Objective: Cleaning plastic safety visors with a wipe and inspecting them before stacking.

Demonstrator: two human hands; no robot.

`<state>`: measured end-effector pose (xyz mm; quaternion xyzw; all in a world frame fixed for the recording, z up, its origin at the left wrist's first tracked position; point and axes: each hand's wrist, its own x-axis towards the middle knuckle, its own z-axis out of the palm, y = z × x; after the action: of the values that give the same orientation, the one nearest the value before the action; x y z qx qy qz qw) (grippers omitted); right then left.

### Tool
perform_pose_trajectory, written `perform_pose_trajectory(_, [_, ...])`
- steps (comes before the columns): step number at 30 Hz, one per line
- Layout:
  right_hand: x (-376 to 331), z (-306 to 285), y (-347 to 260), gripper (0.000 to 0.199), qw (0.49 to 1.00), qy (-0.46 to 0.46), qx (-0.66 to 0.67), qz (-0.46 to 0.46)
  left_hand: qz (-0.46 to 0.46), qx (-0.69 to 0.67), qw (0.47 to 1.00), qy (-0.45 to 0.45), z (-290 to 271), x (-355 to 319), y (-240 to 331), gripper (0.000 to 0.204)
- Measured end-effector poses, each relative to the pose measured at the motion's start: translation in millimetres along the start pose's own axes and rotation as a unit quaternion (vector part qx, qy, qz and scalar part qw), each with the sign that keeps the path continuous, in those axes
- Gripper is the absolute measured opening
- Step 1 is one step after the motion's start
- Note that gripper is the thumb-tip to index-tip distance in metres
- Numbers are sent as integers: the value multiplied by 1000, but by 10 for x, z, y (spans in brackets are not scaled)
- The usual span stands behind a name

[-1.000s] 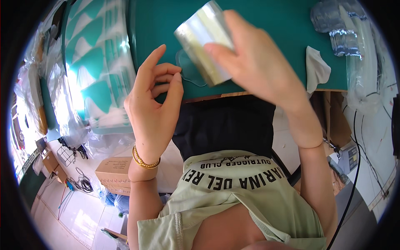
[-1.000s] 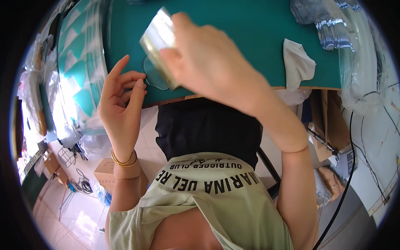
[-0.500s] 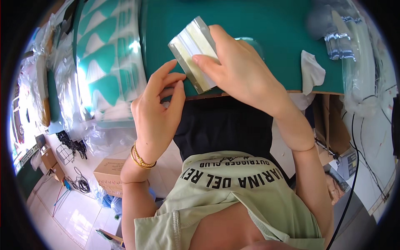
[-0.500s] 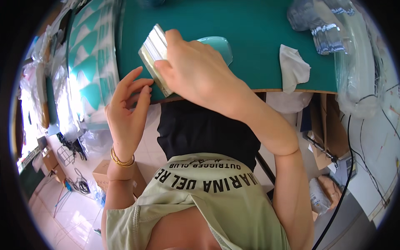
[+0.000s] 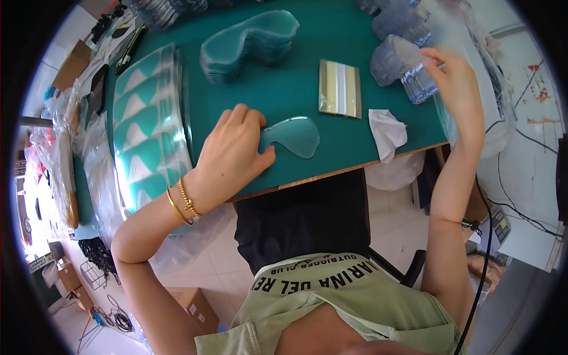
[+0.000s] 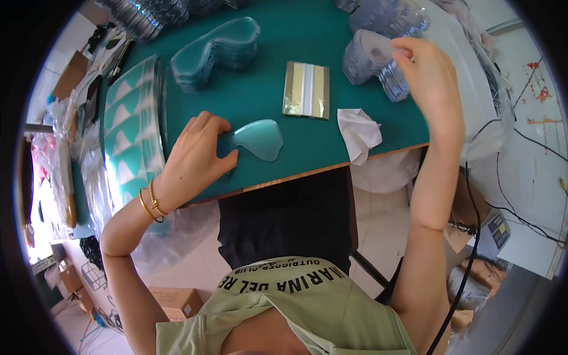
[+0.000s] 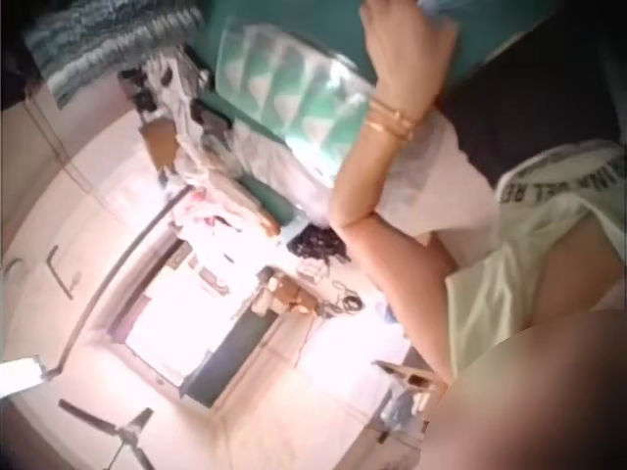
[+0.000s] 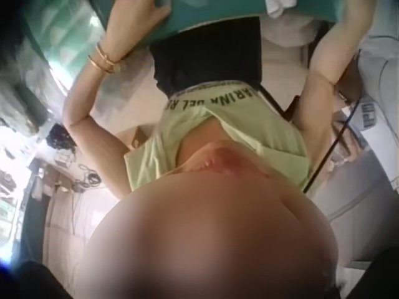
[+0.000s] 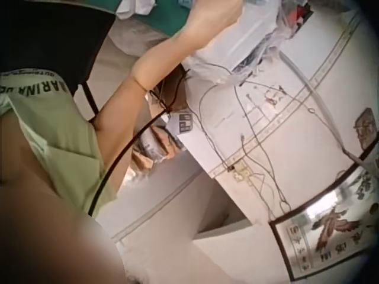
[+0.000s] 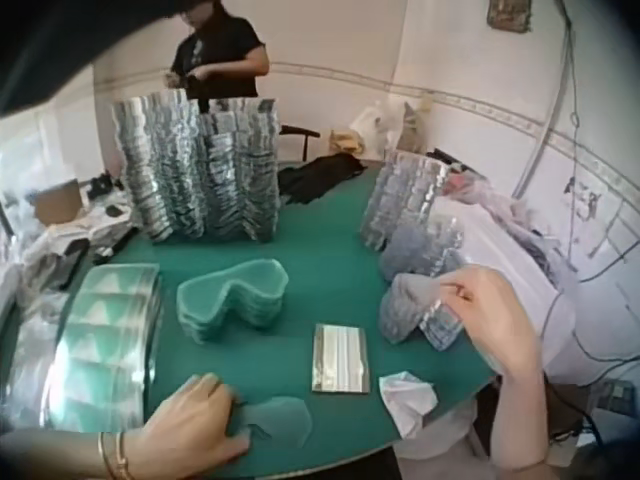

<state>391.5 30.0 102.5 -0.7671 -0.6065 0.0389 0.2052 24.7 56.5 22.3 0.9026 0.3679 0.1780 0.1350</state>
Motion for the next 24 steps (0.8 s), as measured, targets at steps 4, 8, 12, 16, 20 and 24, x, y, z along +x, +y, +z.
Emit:
perform_pose_trajectory(4, [326,-83,261,32,999,-29,-27,3,-22,-39,998,-49,-56,166,-8,25])
perform_pose_trajectory(8, [296,-146,351,31,993,-5,-91,-69,15,-16,993,116,-380,626,-211,29])
perform_pose_trajectory(12, [19,-195,-48,29,988,41,-40,-141,-29,48,991,121,-668,1138,-485,39])
perform_pose_trajectory(16, [-403,500,-718,23,968,-79,37,-236,-146,12,989,-15,-574,1283,-694,45])
perform_pose_trajectory(20, [-805,1111,-1049,26,945,-80,136,-285,-13,84,986,145,-629,958,-422,42])
perform_pose_trajectory(24, [-909,1007,-751,22,966,21,222,-132,-36,-23,989,140,-570,262,-122,37])
